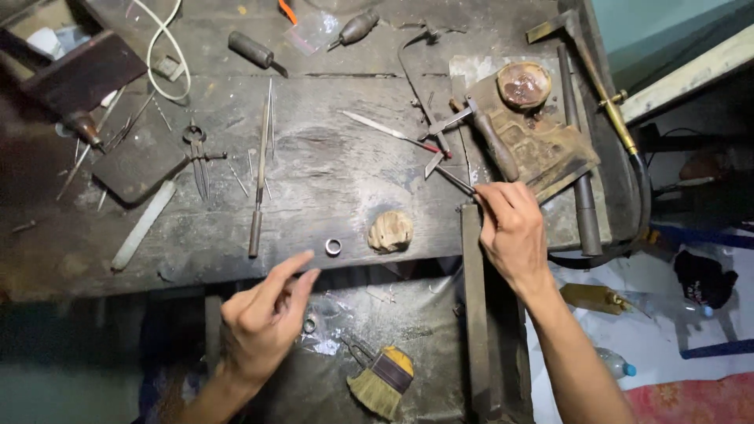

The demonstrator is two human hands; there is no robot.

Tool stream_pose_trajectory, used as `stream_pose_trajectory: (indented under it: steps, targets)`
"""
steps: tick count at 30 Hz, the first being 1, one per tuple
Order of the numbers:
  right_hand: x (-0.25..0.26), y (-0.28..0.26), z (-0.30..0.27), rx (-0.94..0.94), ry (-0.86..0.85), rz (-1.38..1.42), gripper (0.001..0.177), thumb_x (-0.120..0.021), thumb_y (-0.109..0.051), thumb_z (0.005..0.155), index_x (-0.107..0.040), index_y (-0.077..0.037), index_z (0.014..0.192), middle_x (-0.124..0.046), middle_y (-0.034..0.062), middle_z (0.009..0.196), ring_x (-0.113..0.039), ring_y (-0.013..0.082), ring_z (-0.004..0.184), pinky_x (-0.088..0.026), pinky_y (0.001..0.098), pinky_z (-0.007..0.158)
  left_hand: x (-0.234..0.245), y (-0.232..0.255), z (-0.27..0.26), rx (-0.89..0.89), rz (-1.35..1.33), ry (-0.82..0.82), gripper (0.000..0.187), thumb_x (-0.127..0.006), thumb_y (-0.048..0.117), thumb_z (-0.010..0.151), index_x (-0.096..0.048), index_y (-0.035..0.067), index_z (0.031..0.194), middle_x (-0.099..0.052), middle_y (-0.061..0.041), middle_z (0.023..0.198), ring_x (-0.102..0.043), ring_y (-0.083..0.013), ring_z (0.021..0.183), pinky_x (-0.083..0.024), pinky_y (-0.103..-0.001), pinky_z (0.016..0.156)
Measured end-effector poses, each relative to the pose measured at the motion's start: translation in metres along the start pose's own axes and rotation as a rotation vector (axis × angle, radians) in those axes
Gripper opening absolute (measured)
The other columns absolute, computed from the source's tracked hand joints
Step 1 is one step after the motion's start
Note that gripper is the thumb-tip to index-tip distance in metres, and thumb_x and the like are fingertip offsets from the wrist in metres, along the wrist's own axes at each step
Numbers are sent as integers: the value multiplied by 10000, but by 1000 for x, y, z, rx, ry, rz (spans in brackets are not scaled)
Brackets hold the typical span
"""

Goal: Filing the edges of a small metal ring using a flat file and cleaning the workspace with a brush.

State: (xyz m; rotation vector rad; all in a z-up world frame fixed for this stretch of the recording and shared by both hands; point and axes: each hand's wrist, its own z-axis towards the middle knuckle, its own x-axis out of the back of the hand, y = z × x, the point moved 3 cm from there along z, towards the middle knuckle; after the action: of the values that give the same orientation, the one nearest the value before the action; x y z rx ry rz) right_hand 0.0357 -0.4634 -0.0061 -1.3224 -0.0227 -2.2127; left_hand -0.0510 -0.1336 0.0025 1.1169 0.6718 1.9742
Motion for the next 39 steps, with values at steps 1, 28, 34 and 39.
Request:
stream_pose_trajectory:
  steps: [1, 28, 34, 39]
  targets:
    - [-2, 1, -1, -19, 33, 6, 54, -696, -23, 1005, -739, -12, 1036, -706, 127, 907, -685, 353, 884, -551, 437, 830, 2, 1, 3, -45, 35, -38, 221, -787, 99, 879, -782, 104, 1100, -695, -31, 607, -641, -213, 490, -525, -267, 513]
    - [18, -134, -43, -197, -588, 1038, 548, -385, -414, 1037, -643, 6, 1278, -748, 149, 1203, -715, 262, 1134, -503, 352, 1002, -181, 139, -56, -538, -171, -972, 217, -575, -48, 832, -701, -27, 1008, -696, -198, 891, -664, -324, 678, -504, -507, 583]
    - [5, -138, -69, -172, -968, 1267, 696, -284, -577, 1044, -631, 8, 1191, -704, 88, 1072, -669, 209, 978, -498, 330, 854, -105, 55, -86, -538, -138, -1262, 300, -534, -153, 846, -584, 48, 1063, -626, -120, 969, -669, -251, 785, -552, -430, 644]
    - [-51, -115, -104, -917, -577, 971, 490, -337, -380, 1059, -634, -26, 1220, -653, 69, 1144, -548, 118, 1091, -420, 281, 1049, -93, 124, -18, -871, 69, -532, 227, -553, -23, 1007, -649, -96, 1199, -621, -321, 1328, -659, -368, 1215, -547, -417, 1104]
